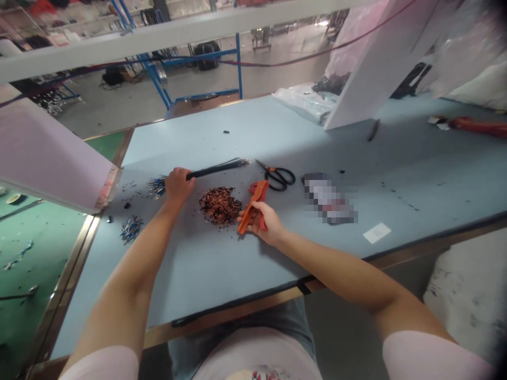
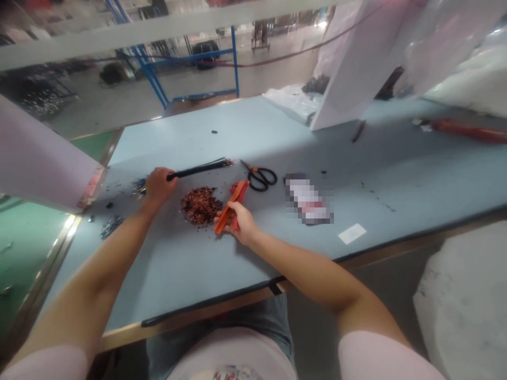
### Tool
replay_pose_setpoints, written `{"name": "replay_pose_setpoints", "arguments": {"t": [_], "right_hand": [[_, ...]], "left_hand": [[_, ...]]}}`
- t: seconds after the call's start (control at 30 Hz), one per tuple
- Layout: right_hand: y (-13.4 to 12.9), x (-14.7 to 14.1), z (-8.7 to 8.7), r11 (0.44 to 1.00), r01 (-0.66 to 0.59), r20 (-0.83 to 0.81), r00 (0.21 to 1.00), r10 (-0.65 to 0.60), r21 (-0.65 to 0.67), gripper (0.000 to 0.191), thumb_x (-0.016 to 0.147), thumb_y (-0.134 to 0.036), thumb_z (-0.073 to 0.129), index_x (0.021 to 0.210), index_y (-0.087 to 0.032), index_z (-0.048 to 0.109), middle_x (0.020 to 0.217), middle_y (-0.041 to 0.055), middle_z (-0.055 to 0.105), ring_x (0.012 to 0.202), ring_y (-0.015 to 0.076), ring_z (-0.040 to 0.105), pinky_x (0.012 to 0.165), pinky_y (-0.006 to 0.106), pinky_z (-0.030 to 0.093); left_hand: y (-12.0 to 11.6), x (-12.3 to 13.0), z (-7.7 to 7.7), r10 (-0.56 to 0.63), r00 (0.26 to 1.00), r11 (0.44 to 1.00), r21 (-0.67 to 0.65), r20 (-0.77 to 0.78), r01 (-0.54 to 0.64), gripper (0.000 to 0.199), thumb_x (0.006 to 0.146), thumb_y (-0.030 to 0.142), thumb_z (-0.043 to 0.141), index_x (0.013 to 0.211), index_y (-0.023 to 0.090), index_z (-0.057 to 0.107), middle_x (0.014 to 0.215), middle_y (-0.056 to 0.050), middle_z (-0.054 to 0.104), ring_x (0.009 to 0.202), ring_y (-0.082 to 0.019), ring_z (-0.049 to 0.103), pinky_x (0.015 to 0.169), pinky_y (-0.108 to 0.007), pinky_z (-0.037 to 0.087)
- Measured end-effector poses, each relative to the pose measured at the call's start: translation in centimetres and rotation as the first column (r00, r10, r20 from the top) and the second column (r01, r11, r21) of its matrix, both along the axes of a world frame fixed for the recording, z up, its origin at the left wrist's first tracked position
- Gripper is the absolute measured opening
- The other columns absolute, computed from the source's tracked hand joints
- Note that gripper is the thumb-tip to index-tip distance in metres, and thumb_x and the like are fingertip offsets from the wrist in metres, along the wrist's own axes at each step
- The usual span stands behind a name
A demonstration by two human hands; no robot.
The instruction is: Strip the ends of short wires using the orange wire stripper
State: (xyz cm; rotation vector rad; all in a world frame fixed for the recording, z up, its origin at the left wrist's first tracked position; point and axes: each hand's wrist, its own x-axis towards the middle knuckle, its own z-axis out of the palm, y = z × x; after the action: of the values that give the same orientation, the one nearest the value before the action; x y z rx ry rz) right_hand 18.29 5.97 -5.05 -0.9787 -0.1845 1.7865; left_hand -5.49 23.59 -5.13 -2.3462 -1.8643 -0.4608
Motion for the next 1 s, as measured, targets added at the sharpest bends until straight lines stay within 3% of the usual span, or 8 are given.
{"name": "replay_pose_setpoints", "arguments": {"t": [0.13,0.3,0.47,0.63,0.8,1.0], "right_hand": [[0.1,0.3,0.1,0.999,-0.044,-0.007,0.999,0.044,-0.012,0.019,0.094,-0.023,0.038,0.085,-0.015,0.053,0.069,0.0067,0.067,0.06,0.0213,0.068,0.056,0.037,0.057],[0.2,0.5,-0.5,0.997,-0.069,-0.007,0.998,0.069,-0.034,0.015,0.093,-0.023,0.04,0.091,-0.015,0.053,0.072,0.0072,0.068,0.064,0.0216,0.07,0.059,0.037,0.058],[0.2,0.7,-0.7,0.995,-0.095,-0.026,0.995,0.094,-0.027,0.012,0.092,-0.024,0.043,0.092,-0.016,0.053,0.077,0.0077,0.069,0.066,0.0213,0.07,0.06,0.037,0.058],[0.2,0.8,-0.4,0.993,-0.104,-0.017,0.994,0.104,-0.056,0.014,0.093,-0.023,0.041,0.092,-0.015,0.053,0.073,0.0067,0.068,0.063,0.0208,0.069,0.059,0.037,0.057],[0.0,1.0,-0.3,0.992,-0.114,-0.033,0.993,0.113,-0.045,0.012,0.091,-0.023,0.044,0.092,-0.016,0.054,0.075,0.0068,0.069,0.064,0.0213,0.069,0.06,0.038,0.058],[0.1,1.0,-0.1,0.989,-0.13,0.003,0.991,0.13,-0.068,0.014,0.092,-0.023,0.042,0.09,-0.015,0.053,0.075,0.0065,0.068,0.063,0.0202,0.068,0.058,0.036,0.057]], "left_hand": [[3.9,0.9,-0.8,-0.095,0.994,0.992,-0.071,0.062,0.1,0.045,0.077,0.042,0.063,0.117,0.021,0.064,0.121,-0.01,0.062,0.113,-0.03,0.053,0.097,-0.039,0.04],[6.6,1.0,-2.8,-0.11,0.976,0.983,-0.126,0.189,0.136,0.026,0.08,0.039,0.057,0.092,0.023,0.073,0.093,-0.005,0.069,0.089,-0.021,0.061,0.081,-0.031,0.046],[6.9,1.1,-3.8,-0.058,0.953,0.993,-0.085,0.298,0.087,0.028,0.082,0.041,0.052,0.086,0.02,0.071,0.092,-0.006,0.068,0.086,-0.022,0.059,0.077,-0.032,0.044],[6.6,1.1,-3.7,-0.052,0.926,0.993,-0.082,0.374,0.089,0.022,0.08,0.038,0.056,0.088,0.022,0.067,0.085,-0.002,0.067,0.079,-0.018,0.059,0.073,-0.029,0.042],[6.5,1.1,-3.7,-0.038,0.911,0.993,-0.087,0.411,0.081,0.019,0.079,0.038,0.057,0.078,0.021,0.063,0.079,-0.001,0.065,0.075,-0.017,0.056,0.073,-0.028,0.041],[6.3,1.1,-3.7,-0.046,0.894,0.995,-0.061,0.445,0.082,0.019,0.081,0.039,0.056,0.08,0.021,0.062,0.081,-0.001,0.064,0.077,-0.017,0.056,0.076,-0.029,0.041]]}}
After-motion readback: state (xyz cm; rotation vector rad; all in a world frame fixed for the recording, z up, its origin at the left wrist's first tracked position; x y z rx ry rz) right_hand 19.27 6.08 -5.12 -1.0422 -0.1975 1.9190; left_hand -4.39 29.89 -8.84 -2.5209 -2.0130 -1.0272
